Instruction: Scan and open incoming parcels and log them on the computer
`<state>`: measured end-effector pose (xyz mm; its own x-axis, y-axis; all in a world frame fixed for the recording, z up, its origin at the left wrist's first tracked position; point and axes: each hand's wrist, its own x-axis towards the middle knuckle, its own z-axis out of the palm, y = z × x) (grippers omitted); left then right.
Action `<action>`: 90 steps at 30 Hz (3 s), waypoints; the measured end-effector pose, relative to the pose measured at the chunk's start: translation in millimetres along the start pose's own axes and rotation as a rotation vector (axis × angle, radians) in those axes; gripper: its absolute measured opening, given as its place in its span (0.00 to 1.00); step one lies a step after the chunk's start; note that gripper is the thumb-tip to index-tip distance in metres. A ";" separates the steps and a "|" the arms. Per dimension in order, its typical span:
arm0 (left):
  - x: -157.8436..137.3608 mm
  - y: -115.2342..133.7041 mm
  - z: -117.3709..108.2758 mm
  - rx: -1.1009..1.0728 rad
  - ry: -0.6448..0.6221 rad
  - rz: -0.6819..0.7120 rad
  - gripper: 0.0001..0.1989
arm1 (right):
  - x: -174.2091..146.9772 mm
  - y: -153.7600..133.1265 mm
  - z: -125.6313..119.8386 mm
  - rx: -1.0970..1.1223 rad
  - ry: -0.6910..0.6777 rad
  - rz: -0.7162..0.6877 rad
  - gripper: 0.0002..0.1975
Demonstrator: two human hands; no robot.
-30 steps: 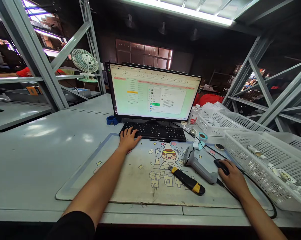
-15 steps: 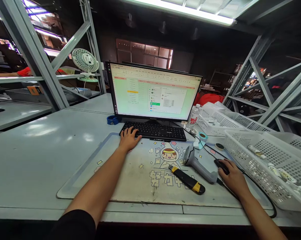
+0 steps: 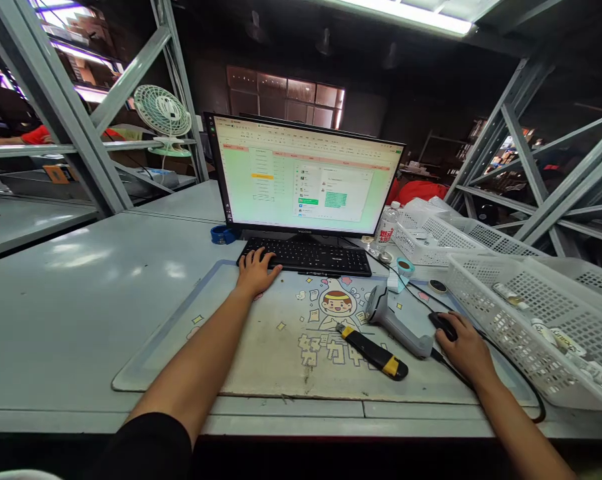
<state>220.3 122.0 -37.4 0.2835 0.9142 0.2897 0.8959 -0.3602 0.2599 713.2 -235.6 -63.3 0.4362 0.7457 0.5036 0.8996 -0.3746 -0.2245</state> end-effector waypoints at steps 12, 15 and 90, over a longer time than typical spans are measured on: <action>0.0 0.5 -1.1 0.005 0.008 -0.017 0.34 | -0.1 2.0 -1.3 0.020 -0.018 -0.011 0.22; -0.2 1.0 -1.9 -0.002 0.005 -0.028 0.35 | -0.1 1.9 -1.4 0.023 -0.020 -0.014 0.22; 1.6 1.6 -0.1 0.000 -0.022 -0.037 0.38 | 4.9 13.4 8.4 0.093 0.005 -0.077 0.31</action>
<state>222.2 122.8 -36.4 0.2575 0.9308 0.2593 0.9061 -0.3258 0.2697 727.6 -232.3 -70.9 0.3660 0.7677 0.5261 0.9285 -0.2634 -0.2616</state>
